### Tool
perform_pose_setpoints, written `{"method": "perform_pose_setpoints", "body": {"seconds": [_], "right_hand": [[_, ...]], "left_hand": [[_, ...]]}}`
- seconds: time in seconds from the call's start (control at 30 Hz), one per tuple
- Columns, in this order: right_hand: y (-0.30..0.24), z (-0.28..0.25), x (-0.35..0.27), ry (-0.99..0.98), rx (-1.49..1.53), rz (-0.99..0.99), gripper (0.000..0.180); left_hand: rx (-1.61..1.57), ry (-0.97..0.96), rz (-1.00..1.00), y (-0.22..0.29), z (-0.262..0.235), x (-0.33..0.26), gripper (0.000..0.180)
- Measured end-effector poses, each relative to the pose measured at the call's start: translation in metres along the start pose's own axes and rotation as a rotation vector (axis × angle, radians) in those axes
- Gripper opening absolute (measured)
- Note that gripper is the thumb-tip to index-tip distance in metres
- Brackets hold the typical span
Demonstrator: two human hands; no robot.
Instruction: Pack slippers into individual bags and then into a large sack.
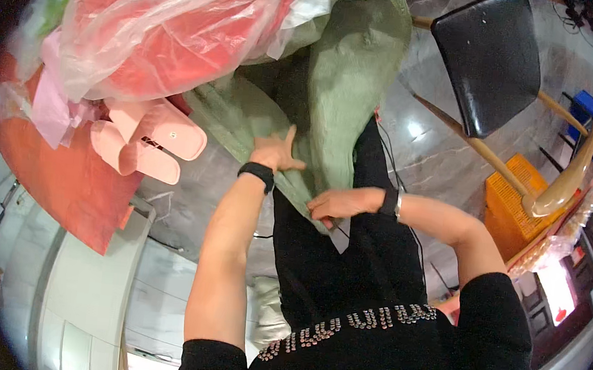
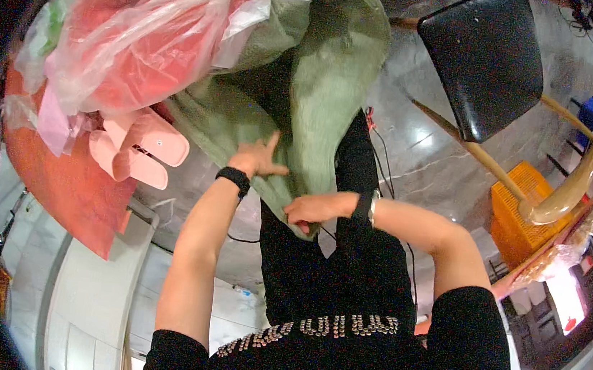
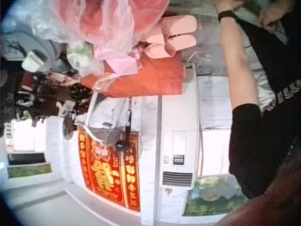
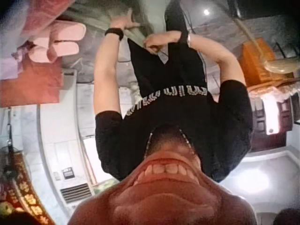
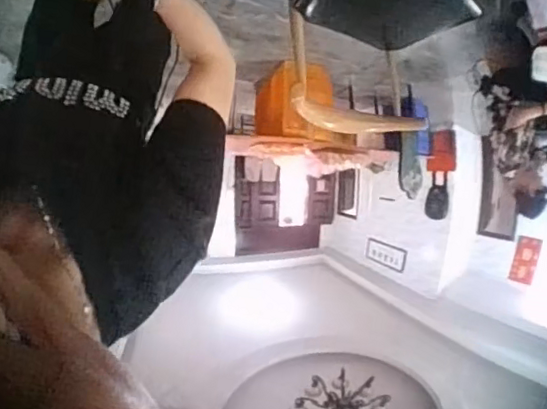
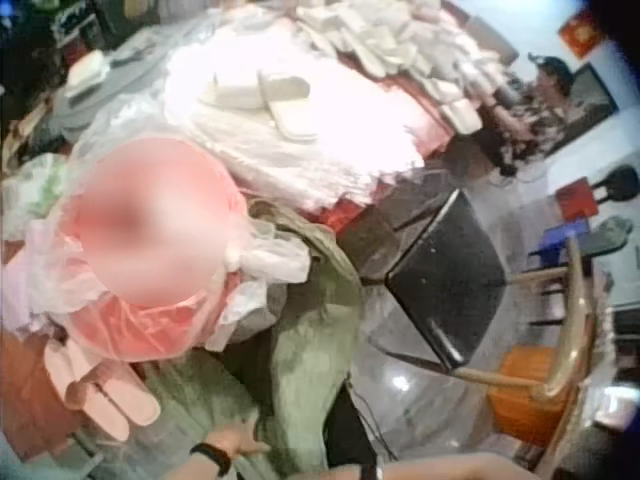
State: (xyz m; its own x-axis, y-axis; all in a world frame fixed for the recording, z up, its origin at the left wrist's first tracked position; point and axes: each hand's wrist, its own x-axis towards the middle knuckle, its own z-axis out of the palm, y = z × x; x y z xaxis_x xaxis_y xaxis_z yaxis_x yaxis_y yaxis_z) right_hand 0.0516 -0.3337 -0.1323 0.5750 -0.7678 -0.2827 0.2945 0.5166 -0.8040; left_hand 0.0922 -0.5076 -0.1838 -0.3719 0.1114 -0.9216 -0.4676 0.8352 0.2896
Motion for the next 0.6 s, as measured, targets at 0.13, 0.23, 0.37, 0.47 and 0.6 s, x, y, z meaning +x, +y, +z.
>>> {"method": "perform_pose_setpoints", "body": {"seconds": [0.13, 0.23, 0.37, 0.47, 0.6], "right_hand": [[0.019, 0.036, -0.001, 0.383, 0.05, -0.223, 0.029], [-0.029, 0.033, -0.006, 0.654, 0.144, 0.409, 0.049], [-0.024, 0.022, -0.039, 0.537, -0.492, 0.842, 0.068], [-0.008, 0.017, -0.074, 0.445, -0.72, 1.019, 0.061], [-0.029, 0.04, -0.116, 0.405, -0.759, 1.171, 0.066]], "left_hand": [[0.215, -0.4, 0.023, -0.005, 0.002, -0.026, 0.091], [0.33, -0.398, -0.036, -0.035, -0.011, -0.066, 0.086], [0.421, -0.132, -0.024, -0.035, -0.04, -0.102, 0.07], [0.447, -0.044, -0.054, -0.029, -0.061, -0.126, 0.052], [0.386, 0.043, -0.054, -0.032, -0.074, -0.148, 0.046]]}}
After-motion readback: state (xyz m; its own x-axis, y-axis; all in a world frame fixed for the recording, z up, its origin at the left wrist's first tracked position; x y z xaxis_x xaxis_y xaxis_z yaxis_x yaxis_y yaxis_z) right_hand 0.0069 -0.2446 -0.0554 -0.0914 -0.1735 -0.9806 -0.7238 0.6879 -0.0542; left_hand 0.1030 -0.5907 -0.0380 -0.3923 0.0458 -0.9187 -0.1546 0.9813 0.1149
